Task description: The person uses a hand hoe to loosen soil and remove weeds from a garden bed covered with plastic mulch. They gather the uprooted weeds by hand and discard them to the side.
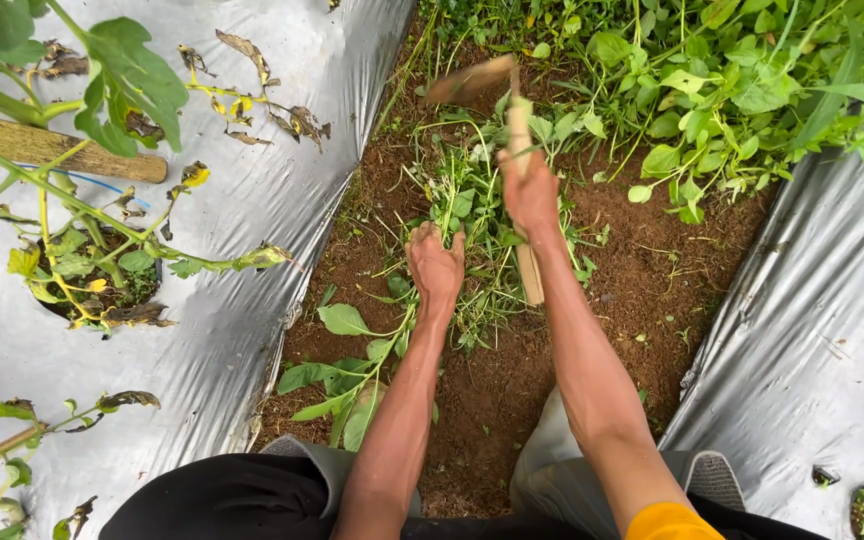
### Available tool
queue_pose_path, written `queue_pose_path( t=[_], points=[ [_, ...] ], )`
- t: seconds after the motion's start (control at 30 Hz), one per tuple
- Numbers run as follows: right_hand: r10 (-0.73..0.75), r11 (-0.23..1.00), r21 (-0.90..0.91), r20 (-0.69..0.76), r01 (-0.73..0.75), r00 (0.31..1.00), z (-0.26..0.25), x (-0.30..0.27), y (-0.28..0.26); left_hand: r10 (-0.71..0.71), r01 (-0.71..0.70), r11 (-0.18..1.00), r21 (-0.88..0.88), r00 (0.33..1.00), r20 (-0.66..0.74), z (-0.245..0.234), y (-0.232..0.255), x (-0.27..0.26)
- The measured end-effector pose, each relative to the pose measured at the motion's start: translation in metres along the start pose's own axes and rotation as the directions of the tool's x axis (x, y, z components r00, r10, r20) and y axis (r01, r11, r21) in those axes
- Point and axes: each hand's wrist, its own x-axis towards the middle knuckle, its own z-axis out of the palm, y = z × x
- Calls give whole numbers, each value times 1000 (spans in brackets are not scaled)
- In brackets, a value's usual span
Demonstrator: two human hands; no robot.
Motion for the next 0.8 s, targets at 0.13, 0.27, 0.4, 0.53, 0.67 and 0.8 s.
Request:
queue_pose_path(
  t=[0.13,0.27,0.4,0.53,0.67,0.8],
  points=[
    [53,964,-266,220,7,974,7,-23,36,-57,58,996,-68,998,12,-18,6,-10],
    [110,958,-285,287,-25,952,-16,-42,55,-257,235,914,-332,966,-24,-41,33,-10],
    [66,966,-258,162,-22,985,-32,-79,22,-174,88,976,-202,870,-462,-60,47,1],
    [-23,985,-174,-32,17,999,-65,-75,6,-197,147,962,-230,957,-214,-56,51,20],
    [-96,994,-78,-244,79,965,-99,-54,20,-241,246,968,-43,965,99,-35,41,10],
    [75,996,-22,-295,-85,952,-104,-72,33,-160,149,981,-126,984,-82,-35,38,-9]
  ],
)
